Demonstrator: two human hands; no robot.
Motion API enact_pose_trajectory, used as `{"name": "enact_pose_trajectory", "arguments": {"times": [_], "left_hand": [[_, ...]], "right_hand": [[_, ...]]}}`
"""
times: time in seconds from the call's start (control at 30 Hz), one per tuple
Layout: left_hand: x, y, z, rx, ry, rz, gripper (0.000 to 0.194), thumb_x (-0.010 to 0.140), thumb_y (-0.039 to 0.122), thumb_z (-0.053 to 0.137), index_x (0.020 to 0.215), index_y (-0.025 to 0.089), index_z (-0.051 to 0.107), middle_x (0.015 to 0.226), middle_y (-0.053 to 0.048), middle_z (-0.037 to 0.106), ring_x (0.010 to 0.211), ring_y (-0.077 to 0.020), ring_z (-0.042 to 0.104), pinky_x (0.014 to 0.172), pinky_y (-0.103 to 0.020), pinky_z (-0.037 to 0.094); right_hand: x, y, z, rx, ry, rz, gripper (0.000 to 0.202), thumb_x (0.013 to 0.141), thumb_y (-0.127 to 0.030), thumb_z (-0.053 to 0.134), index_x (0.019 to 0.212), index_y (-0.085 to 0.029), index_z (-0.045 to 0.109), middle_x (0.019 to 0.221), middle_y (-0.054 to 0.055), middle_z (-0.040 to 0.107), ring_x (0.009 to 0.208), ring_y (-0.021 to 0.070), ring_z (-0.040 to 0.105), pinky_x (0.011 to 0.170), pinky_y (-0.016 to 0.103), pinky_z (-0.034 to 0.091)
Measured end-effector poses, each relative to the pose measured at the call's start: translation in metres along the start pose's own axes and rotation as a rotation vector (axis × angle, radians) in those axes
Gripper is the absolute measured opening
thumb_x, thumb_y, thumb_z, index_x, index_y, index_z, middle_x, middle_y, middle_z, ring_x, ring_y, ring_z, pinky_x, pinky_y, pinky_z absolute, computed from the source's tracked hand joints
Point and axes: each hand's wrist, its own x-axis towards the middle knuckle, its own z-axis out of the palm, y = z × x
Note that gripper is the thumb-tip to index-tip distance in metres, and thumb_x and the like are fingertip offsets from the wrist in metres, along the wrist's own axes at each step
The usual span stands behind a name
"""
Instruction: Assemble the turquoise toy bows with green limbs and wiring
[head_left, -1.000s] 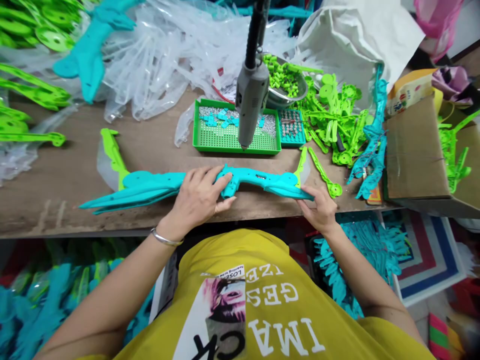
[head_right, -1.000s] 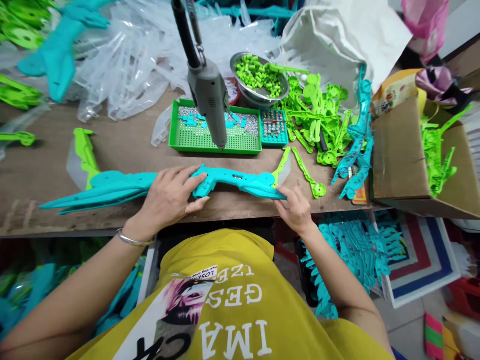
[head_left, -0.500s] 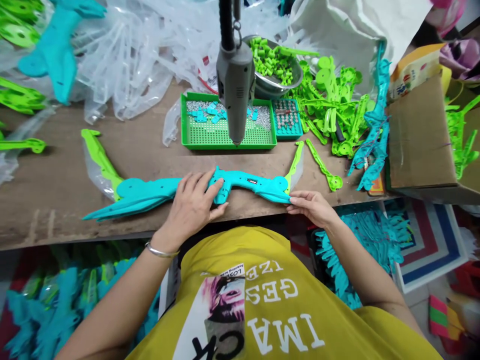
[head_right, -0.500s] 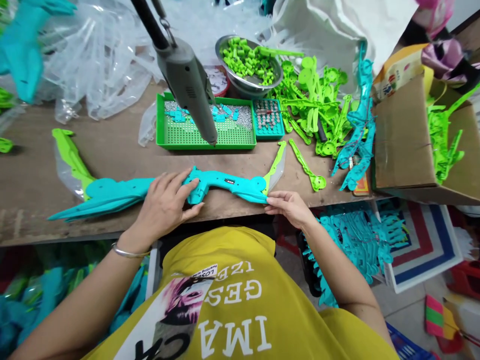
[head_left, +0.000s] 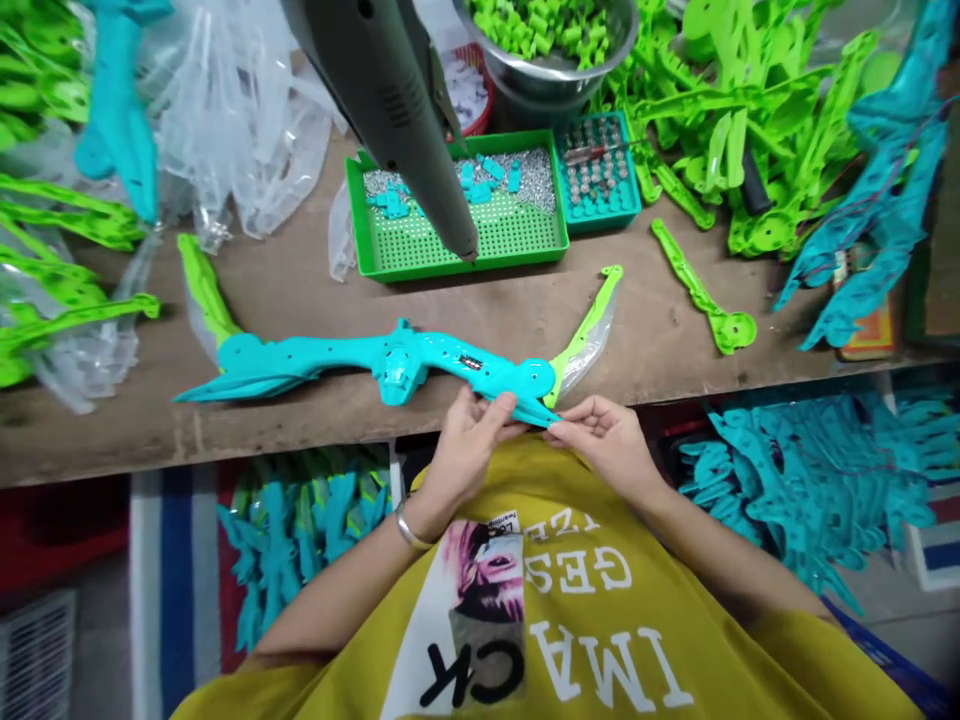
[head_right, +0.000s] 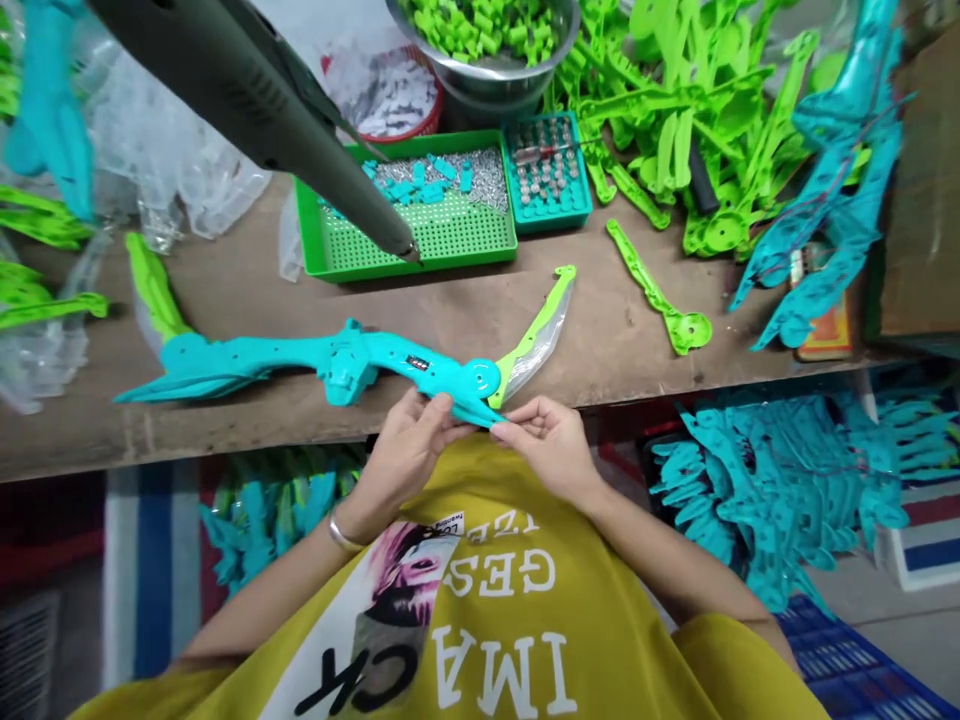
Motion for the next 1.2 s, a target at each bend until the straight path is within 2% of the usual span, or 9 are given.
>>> {"name": "enact_pose_trajectory", "arguments": {"times": [0.17, 0.4, 0.53, 0.67, 0.8, 0.97, 1.03, 1.13, 1.2], "left_hand": [[0.000, 0.006, 0.000, -0.054, 0.045, -0.077, 0.055, 0.069, 0.050, 0.091, 0.100, 0.016, 0.062, 0.094, -0.006, 0.078, 0.089, -0.0256, 0.079, 0.083, -0.041, 0.067], [-0.013, 0.005, -0.009, -0.078, 0.003, -0.079, 0.048, 0.069, 0.047, 0.093, 0.097, 0.019, 0.065, 0.090, -0.004, 0.080, 0.092, -0.0262, 0.079, 0.084, -0.040, 0.068], [-0.014, 0.004, -0.012, -0.081, 0.003, -0.063, 0.047, 0.069, 0.046, 0.093, 0.097, 0.019, 0.066, 0.089, -0.004, 0.080, 0.091, -0.0254, 0.079, 0.084, -0.039, 0.067], [-0.014, 0.002, -0.011, -0.090, -0.001, -0.042, 0.047, 0.070, 0.045, 0.093, 0.098, 0.019, 0.066, 0.089, -0.003, 0.080, 0.089, -0.0234, 0.079, 0.082, -0.036, 0.067], [-0.015, 0.000, -0.007, -0.106, -0.015, -0.028, 0.047, 0.070, 0.044, 0.093, 0.098, 0.020, 0.064, 0.089, -0.002, 0.079, 0.087, -0.0221, 0.078, 0.081, -0.034, 0.067], [-0.013, -0.004, -0.005, -0.109, 0.005, -0.031, 0.053, 0.068, 0.045, 0.094, 0.100, 0.019, 0.061, 0.090, -0.002, 0.078, 0.076, -0.0192, 0.077, 0.077, -0.035, 0.067], [-0.011, -0.005, -0.005, -0.091, 0.011, -0.033, 0.056, 0.067, 0.046, 0.095, 0.102, 0.019, 0.060, 0.096, -0.003, 0.078, 0.078, -0.0201, 0.077, 0.077, -0.036, 0.067], [-0.006, -0.004, -0.003, -0.059, 0.007, -0.019, 0.056, 0.069, 0.047, 0.093, 0.105, 0.019, 0.060, 0.101, -0.005, 0.078, 0.087, -0.0228, 0.078, 0.081, -0.038, 0.067], [-0.004, -0.003, 0.000, -0.052, -0.012, -0.004, 0.055, 0.070, 0.047, 0.092, 0.105, 0.020, 0.059, 0.102, -0.006, 0.078, 0.092, -0.0244, 0.078, 0.084, -0.039, 0.066]], "right_hand": [[0.002, -0.005, -0.006, -0.063, -0.094, -0.086, 0.044, 0.077, -0.061, 0.080, 0.086, -0.020, 0.066, 0.083, 0.003, 0.078, 0.078, 0.0166, 0.074, 0.079, 0.033, 0.061], [0.029, -0.017, -0.008, -0.062, 0.017, -0.352, 0.037, 0.083, -0.052, 0.078, 0.093, -0.026, 0.054, 0.086, -0.001, 0.068, 0.079, 0.0152, 0.068, 0.078, 0.032, 0.060], [0.020, -0.027, -0.009, -0.485, 0.086, -0.730, 0.034, 0.087, -0.043, 0.073, 0.110, -0.025, 0.057, 0.121, 0.011, 0.063, 0.115, 0.0256, 0.065, 0.100, 0.047, 0.056], [0.010, -0.037, -0.011, -0.887, 0.011, -1.016, 0.046, 0.083, -0.040, 0.077, 0.122, -0.025, 0.057, 0.159, 0.015, 0.038, 0.152, 0.0407, 0.034, 0.119, 0.064, 0.036], [0.015, -0.040, -0.008, -1.045, -0.057, -1.024, 0.041, 0.088, -0.040, 0.071, 0.124, -0.028, 0.057, 0.168, 0.009, 0.027, 0.158, 0.0428, 0.021, 0.121, 0.067, 0.030], [0.019, -0.045, -0.007, -1.040, -0.114, -1.054, 0.039, 0.088, -0.038, 0.068, 0.123, -0.025, 0.058, 0.165, 0.013, 0.032, 0.155, 0.0405, 0.027, 0.120, 0.066, 0.031], [0.013, -0.048, -0.011, -0.990, -0.066, -1.011, 0.036, 0.086, -0.041, 0.070, 0.116, -0.023, 0.061, 0.156, 0.016, 0.044, 0.148, 0.0404, 0.038, 0.116, 0.064, 0.037], [0.002, -0.048, -0.020, -0.853, 0.014, -0.743, 0.027, 0.088, -0.046, 0.072, 0.097, -0.021, 0.065, 0.112, 0.014, 0.069, 0.106, 0.0297, 0.066, 0.092, 0.048, 0.055], [-0.001, -0.046, -0.025, -0.723, -0.129, -0.425, 0.030, 0.090, -0.051, 0.070, 0.092, -0.021, 0.067, 0.084, 0.006, 0.071, 0.075, 0.0195, 0.065, 0.067, 0.034, 0.055]]}}
